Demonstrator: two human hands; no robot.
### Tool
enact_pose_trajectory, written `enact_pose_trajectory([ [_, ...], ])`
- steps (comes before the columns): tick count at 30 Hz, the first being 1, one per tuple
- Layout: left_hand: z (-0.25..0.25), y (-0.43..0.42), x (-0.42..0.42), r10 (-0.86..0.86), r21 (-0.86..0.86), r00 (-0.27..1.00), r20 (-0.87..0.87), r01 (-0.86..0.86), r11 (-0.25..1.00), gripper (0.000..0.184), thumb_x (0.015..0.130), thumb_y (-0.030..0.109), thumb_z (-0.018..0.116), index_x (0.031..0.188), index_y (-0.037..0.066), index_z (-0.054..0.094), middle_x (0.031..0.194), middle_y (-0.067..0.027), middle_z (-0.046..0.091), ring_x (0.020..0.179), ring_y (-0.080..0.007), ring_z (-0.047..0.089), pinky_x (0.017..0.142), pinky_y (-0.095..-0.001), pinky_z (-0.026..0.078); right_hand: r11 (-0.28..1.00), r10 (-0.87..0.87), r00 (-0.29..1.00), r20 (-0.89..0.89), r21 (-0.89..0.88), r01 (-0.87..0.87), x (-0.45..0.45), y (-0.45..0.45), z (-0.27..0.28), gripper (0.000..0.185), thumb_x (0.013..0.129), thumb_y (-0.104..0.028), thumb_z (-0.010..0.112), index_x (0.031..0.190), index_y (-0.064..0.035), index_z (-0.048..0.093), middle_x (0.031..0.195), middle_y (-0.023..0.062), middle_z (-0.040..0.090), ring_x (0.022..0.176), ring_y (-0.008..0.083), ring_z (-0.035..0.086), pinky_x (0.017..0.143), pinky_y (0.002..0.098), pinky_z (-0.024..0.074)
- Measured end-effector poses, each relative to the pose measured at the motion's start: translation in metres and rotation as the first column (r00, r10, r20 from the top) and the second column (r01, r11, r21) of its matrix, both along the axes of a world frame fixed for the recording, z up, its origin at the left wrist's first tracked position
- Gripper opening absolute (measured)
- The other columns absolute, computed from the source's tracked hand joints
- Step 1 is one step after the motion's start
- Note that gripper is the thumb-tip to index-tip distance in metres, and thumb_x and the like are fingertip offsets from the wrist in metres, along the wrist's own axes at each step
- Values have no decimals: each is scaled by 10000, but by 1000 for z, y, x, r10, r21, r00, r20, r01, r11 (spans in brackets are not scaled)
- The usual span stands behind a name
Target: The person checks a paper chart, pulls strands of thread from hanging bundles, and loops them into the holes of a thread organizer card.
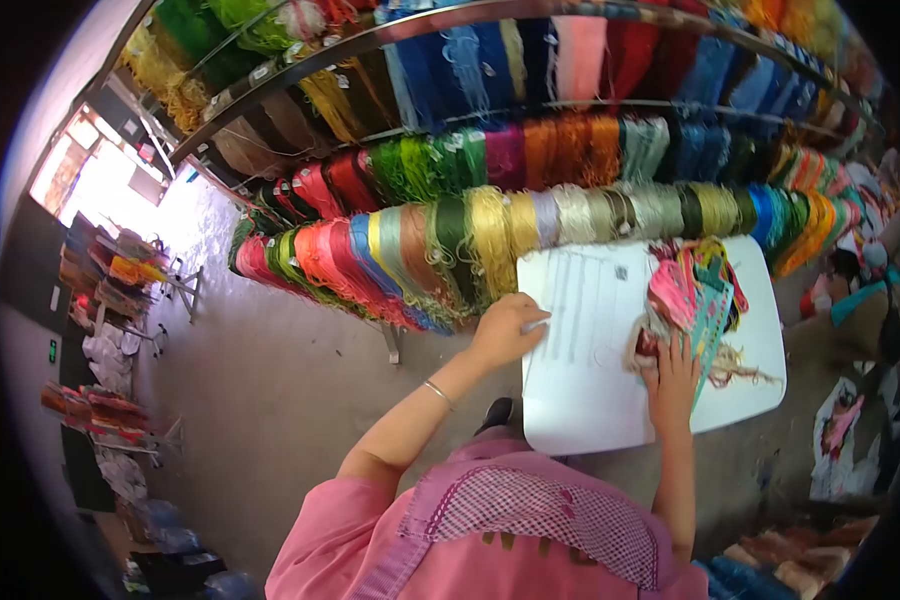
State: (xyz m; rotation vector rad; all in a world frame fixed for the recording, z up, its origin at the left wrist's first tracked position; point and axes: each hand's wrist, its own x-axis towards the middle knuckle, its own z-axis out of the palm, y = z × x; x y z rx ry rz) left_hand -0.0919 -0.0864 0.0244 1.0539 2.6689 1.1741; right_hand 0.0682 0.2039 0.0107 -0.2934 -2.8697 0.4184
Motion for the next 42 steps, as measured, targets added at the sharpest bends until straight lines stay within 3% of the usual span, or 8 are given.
enact_pose_trajectory([
  [5, 27, -63, -105, 387, 283, 921, 52, -385, 878, 167, 847, 178, 643, 913, 52, 729, 875, -115, 697, 824, -281, 655, 734, -349, 510, 989, -86, 986, -141, -130, 68, -20, -10, 12, 336, 929, -217, 567, 1198, -22, 619, 1350, 180, 523, 1313, 398, 388, 1092, 520, 265],
  [11, 41, -164, -212, 604, 247, 797, 17, -589, 769, 199, 878, 107, 628, 1038, 23, 711, 766, -38, 687, 692, -79, 606, 637, -250, 487, 986, 96, 947, -308, -99, -133, -73, -67, 28, 186, 846, -38, 634, 1030, -18, 657, 1178, 143, 612, 1209, 382, 485, 1017, 481, 372],
  [15, 42, -203, -251, 668, 220, 744, 14, -654, 724, 212, 851, 82, 650, 1047, 29, 706, 775, -45, 673, 678, -96, 600, 650, -261, 489, 959, 199, 936, -291, -137, -246, -112, -120, 41, 187, 811, 0, 662, 995, -35, 674, 1168, 119, 623, 1197, 371, 498, 1017, 466, 381],
  [18, 45, -202, -266, 664, 304, 744, -77, -617, 726, 197, 783, 109, 698, 979, 94, 715, 894, -99, 657, 815, -242, 659, 730, -353, 526, 930, 272, 913, -303, -162, -330, -137, -149, 45, 171, 787, 7, 687, 953, -34, 682, 1153, 108, 631, 1199, 368, 498, 1018, 462, 385],
  [26, 60, -216, -260, 474, -288, 830, -295, -550, 784, 71, 753, 186, 701, 743, 115, 702, 920, -60, 610, 996, -279, 584, 792, -404, 505, 889, 389, 869, -305, -123, -441, -170, -191, 53, 171, 776, 1, 693, 941, -42, 682, 1106, 91, 638, 1139, 335, 542, 1014, 500, 395],
  [30, 66, -213, -265, 555, 60, 803, -217, -556, 829, 110, 766, 174, 707, 852, 106, 700, 919, -71, 603, 971, -272, 599, 775, -410, 505, 884, 402, 873, -277, -132, -449, -175, -198, 49, 179, 767, 0, 692, 941, -42, 685, 1069, 86, 646, 1110, 322, 554, 1015, 508, 398],
  [34, 68, -190, -281, 611, 73, 688, -393, -639, 766, 226, 741, 161, 755, 931, 119, 640, 977, -61, 560, 944, -279, 599, 738, -417, 505, 862, 447, 848, -284, -116, -493, -190, -215, 56, 191, 757, -2, 690, 942, -44, 688, 1040, 84, 650, 1092, 308, 560, 1015, 507, 403],
  [42, 49, -199, -291, 602, 195, 763, -234, -570, 798, 124, 754, 114, 730, 787, 90, 613, 882, -63, 545, 801, -253, 595, 658, -371, 483, 825, 499, 812, -303, -120, -552, -210, -234, 66, 181, 761, -3, 680, 939, -37, 686, 1005, 81, 660, 1043, 295, 578, 996, 495, 417],
])
